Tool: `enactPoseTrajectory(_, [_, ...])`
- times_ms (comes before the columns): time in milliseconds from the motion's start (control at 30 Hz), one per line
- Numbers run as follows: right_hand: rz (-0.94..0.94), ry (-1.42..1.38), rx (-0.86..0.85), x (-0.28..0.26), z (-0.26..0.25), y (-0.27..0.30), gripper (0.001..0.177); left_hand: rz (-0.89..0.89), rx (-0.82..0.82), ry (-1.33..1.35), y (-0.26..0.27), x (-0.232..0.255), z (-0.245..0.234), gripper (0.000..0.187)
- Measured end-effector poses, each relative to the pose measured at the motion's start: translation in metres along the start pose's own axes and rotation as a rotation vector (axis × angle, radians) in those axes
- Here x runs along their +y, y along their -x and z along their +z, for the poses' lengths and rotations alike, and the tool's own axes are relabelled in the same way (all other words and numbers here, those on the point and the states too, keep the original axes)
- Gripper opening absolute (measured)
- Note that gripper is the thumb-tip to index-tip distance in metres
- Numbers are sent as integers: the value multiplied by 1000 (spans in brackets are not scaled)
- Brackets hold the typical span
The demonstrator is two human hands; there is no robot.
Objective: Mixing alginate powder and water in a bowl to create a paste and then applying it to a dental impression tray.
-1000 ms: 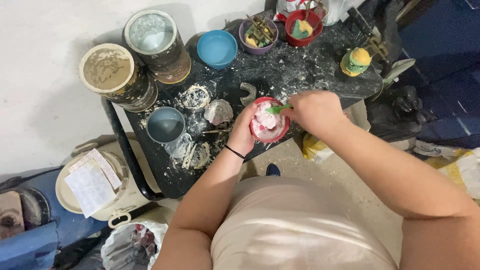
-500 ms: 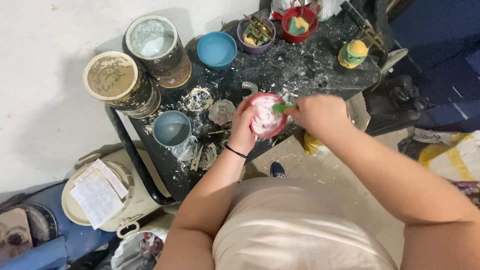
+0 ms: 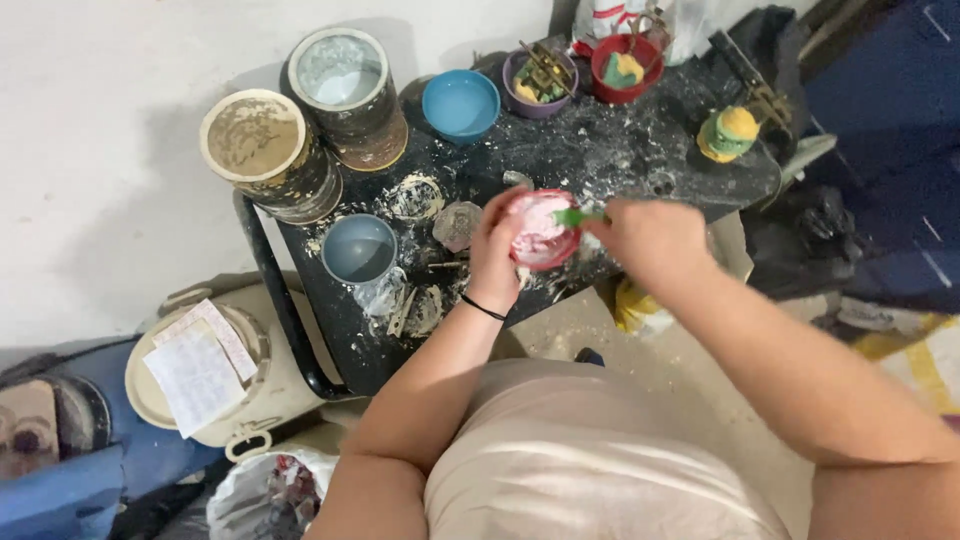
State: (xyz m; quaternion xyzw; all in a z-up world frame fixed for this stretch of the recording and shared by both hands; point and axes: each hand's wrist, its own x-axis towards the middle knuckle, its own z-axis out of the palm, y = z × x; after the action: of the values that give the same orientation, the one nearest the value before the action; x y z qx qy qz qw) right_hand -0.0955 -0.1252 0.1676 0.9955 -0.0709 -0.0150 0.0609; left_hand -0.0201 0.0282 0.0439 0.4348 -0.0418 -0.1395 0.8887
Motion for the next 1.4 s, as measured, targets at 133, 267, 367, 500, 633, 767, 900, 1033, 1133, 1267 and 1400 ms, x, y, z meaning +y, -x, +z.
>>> enactPoseTrajectory(133, [56, -234, -321, -7, -2, -3, 61, 123, 138, 17, -21, -29, -7, 47])
enactPoseTrajectory(267, [-342, 59, 153, 42, 33, -26, 32, 28, 95, 67, -13, -25, 39, 46])
enactPoseTrajectory(367, [-489, 194, 493, 86, 44, -47, 26, -30, 58, 52, -16, -42, 50, 46])
enactPoseTrajectory(500, [-68, -130, -150, 77, 21, -32, 49, 131, 152, -17, -25, -68, 51, 39])
enactPoseTrajectory(633, [-104, -177, -249, 79, 16, -34, 45, 166, 197, 32, -28, -57, 57, 42])
enactPoseTrajectory(767, [-817, 184, 679, 100, 20, -70, 9, -70, 90, -59, -11, -56, 81, 51])
enactPoseTrajectory(900, [-727, 149, 440, 143, 40, -105, 25, -66, 114, -155, -7, -62, 87, 50])
enactPoseTrajectory(1033, [-439, 62, -67, 128, 23, -68, 23, 128, 38, 39, -9, -67, 62, 46])
enactPoseTrajectory(1133, [-525, 69, 194, 130, 15, -67, 19, 91, -161, 167, -18, -73, 46, 66])
enactPoseTrajectory(1267, [-733, 129, 573, 130, 19, -68, 15, -92, -89, 180, -10, -72, 61, 44])
enactPoseTrajectory(1400, [-330, -10, 65, 124, 41, -49, 23, 64, 169, 65, -15, -60, 69, 29])
